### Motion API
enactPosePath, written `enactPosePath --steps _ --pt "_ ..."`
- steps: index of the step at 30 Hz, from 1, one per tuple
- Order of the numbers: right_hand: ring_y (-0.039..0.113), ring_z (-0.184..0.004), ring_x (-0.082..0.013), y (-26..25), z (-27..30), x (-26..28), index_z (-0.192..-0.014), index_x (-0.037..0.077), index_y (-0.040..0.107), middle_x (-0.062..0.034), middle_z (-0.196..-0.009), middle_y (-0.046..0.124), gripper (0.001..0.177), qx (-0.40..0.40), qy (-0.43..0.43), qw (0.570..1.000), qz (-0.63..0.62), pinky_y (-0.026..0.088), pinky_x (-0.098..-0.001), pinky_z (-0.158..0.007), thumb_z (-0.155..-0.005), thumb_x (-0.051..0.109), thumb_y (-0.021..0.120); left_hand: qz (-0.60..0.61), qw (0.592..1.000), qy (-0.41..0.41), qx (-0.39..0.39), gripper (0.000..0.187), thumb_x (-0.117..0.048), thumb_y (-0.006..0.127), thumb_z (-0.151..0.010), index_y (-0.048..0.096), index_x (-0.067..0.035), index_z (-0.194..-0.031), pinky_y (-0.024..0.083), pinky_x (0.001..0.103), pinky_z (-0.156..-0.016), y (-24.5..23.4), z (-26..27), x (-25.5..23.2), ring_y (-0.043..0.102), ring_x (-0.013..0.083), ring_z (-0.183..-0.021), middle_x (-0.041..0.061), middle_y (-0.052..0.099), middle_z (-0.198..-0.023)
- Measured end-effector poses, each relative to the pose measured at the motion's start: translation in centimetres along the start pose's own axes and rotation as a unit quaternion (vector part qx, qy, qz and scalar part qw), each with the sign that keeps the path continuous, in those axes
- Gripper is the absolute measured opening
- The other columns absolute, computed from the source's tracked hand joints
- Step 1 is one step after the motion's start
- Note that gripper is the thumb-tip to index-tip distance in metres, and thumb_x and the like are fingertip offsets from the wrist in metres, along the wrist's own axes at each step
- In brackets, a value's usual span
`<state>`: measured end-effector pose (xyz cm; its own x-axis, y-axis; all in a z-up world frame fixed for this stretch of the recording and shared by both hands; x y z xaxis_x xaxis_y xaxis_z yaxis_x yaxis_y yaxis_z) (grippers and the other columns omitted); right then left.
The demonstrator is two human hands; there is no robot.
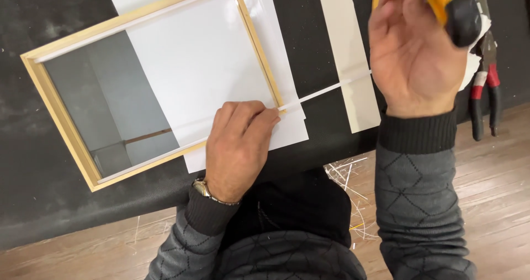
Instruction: The recorder is cleaning a picture frame and cutting white plastic strips to fit as spacers inside the frame.
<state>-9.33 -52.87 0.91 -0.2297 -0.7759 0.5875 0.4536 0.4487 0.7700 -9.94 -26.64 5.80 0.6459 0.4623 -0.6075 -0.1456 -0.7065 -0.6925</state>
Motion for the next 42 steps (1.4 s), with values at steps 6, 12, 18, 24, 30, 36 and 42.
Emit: enactPosePath --steps 6,12,18,24,30,36,42 --pt "0.056 -0.062 -0.0044 4.8 3.1 1.3 -0.127 0.019 0.064 0.0084 -0.078 0.061 0.021 0.160 -0.250 0.925 0.238 0.046 -0.0228 -0.059 -0.107 0.022 0.068 -0.008 1.000 -0.005 0.000 0.020 -0.003 0.081 -0.089 0.072 -0.002 -0.106 0.051 0.036 -0.081 0.2 0.0 0.0 0.060 0.0252 -0.094 0.006 0.064 -0.102" --pt "0.061 -0.083 -0.0155 7.1 6.7 0.8 -0.117 0.000 0.060 -0.0090 -0.107 0.067 0.015 0.192 -0.383 0.739 0.519 0.054 -0.0272 -0.075 -0.113 0.009 0.070 -0.002 1.000 -0.010 -0.001 0.019 -0.002 0.081 -0.090 0.072 -0.002 -0.106 0.052 0.036 -0.080 0.0 0.0 -0.1 0.060 0.0257 -0.094 0.006 0.064 -0.102" --pt "0.065 -0.079 -0.0069 10.6 6.8 -2.1 -0.110 -0.001 0.058 -0.0032 -0.102 0.063 0.018 0.239 -0.231 0.752 0.569 0.056 -0.0167 -0.071 -0.101 -0.002 0.073 -0.005 1.000 -0.009 -0.003 0.018 -0.002 0.080 -0.090 0.072 -0.002 -0.106 0.051 0.038 -0.081 -0.1 0.0 -0.2 0.060 0.0267 -0.094 0.006 0.064 -0.102" --pt "0.075 -0.080 -0.0102 13.7 8.0 -3.2 -0.100 -0.001 0.065 -0.0049 -0.092 0.070 0.008 0.309 -0.242 0.685 0.614 0.060 -0.0203 -0.068 -0.099 -0.001 0.073 -0.008 1.000 -0.005 -0.003 0.018 -0.003 0.081 -0.089 0.071 -0.003 -0.105 0.051 0.039 -0.082 0.0 0.1 -0.1 0.059 0.0274 -0.094 0.006 0.063 -0.102" --pt "0.071 -0.062 -0.0122 14.8 8.3 -3.8 -0.096 0.001 0.066 -0.0037 -0.069 0.066 0.010 0.292 -0.277 0.621 0.673 0.054 -0.0231 -0.054 -0.095 0.003 0.076 -0.017 1.000 -0.008 -0.001 0.019 -0.003 0.080 -0.090 0.071 -0.002 -0.107 0.051 0.038 -0.082 0.2 0.2 0.0 0.059 0.0269 -0.095 0.006 0.063 -0.102" --pt "0.068 -0.057 -0.0152 14.3 8.0 -4.7 -0.097 0.003 0.067 -0.0015 -0.068 0.065 0.015 0.288 -0.277 0.565 0.721 0.052 -0.0261 -0.052 -0.100 0.012 0.078 -0.015 1.000 -0.010 0.002 0.020 -0.002 0.079 -0.089 0.071 -0.001 -0.108 0.051 0.038 -0.083 0.1 0.3 0.0 0.059 0.0270 -0.096 0.006 0.064 -0.104" --pt "0.064 -0.052 -0.0244 15.7 7.6 -6.0 -0.095 0.002 0.065 -0.0050 -0.060 0.060 0.020 0.282 -0.283 0.495 0.772 0.052 -0.0352 -0.051 -0.095 0.018 0.077 -0.019 1.000 -0.006 0.010 0.019 0.004 0.076 -0.084 0.069 0.000 -0.101 0.051 0.040 -0.083 0.4 0.6 0.3 0.058 0.0290 -0.096 0.008 0.062 -0.104"
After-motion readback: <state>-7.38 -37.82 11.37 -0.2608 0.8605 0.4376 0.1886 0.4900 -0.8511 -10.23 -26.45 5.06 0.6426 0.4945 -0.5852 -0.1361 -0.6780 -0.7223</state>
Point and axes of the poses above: each hand's wrist, its own z-axis away from the middle knuckle, its own y-axis out of the palm, x = y × z, the point moved 9 cm from there along -z, towards the middle knuckle
